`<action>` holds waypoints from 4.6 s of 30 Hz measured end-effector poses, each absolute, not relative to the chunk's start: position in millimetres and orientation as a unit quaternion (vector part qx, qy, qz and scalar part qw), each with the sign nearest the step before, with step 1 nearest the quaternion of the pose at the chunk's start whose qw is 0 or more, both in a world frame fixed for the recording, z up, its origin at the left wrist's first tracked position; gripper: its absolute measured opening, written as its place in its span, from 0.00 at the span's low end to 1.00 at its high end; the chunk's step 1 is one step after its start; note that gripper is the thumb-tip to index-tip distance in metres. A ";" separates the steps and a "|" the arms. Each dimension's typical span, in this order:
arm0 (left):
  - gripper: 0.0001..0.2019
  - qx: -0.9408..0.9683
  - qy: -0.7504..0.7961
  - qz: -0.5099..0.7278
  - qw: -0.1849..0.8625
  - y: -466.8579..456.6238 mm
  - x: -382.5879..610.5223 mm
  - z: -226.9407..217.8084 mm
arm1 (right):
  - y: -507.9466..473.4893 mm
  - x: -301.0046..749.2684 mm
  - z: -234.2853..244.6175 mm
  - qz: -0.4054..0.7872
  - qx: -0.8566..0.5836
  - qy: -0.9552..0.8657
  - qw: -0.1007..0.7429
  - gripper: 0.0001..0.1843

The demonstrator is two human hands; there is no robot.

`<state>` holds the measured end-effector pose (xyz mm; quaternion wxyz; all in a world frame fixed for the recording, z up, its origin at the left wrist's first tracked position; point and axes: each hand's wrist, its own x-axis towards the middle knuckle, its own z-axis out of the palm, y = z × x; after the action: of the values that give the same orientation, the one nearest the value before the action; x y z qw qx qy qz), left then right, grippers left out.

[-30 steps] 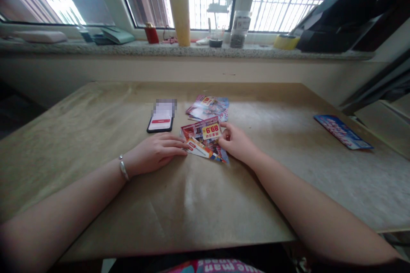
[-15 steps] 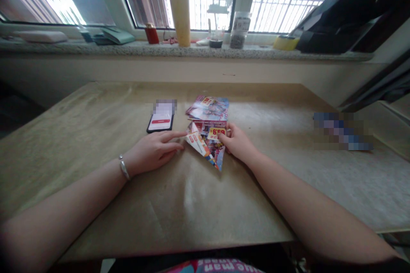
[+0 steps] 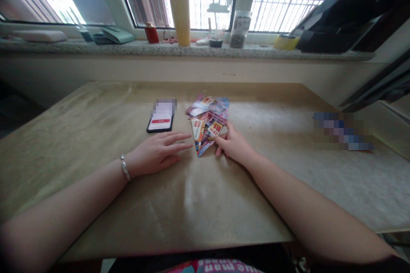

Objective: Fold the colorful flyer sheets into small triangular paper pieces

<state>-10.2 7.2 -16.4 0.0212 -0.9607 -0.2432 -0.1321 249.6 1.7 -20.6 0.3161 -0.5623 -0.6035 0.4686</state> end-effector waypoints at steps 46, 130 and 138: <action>0.21 -0.962 -0.255 -0.099 -0.020 6.5 -8.9 -20.7 | -4.2 257.6 -17.7 0.136 -0.285 -0.921 0.227 0.07; 0.18 -0.966 -0.235 -0.107 -0.005 3.6 0.8 -20.7 | 4.9 230.4 -30.1 -0.010 -0.465 -0.870 0.165 0.11; 0.17 -0.969 -0.220 -0.105 0.037 5.3 0.7 -22.4 | 14.3 234.5 -37.9 0.027 -0.489 -0.852 0.186 0.09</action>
<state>0.7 5.3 -22.4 0.0366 -0.9692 -0.2196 -0.1051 234.5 14.3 -37.9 0.1863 -0.4891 -0.8517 0.0266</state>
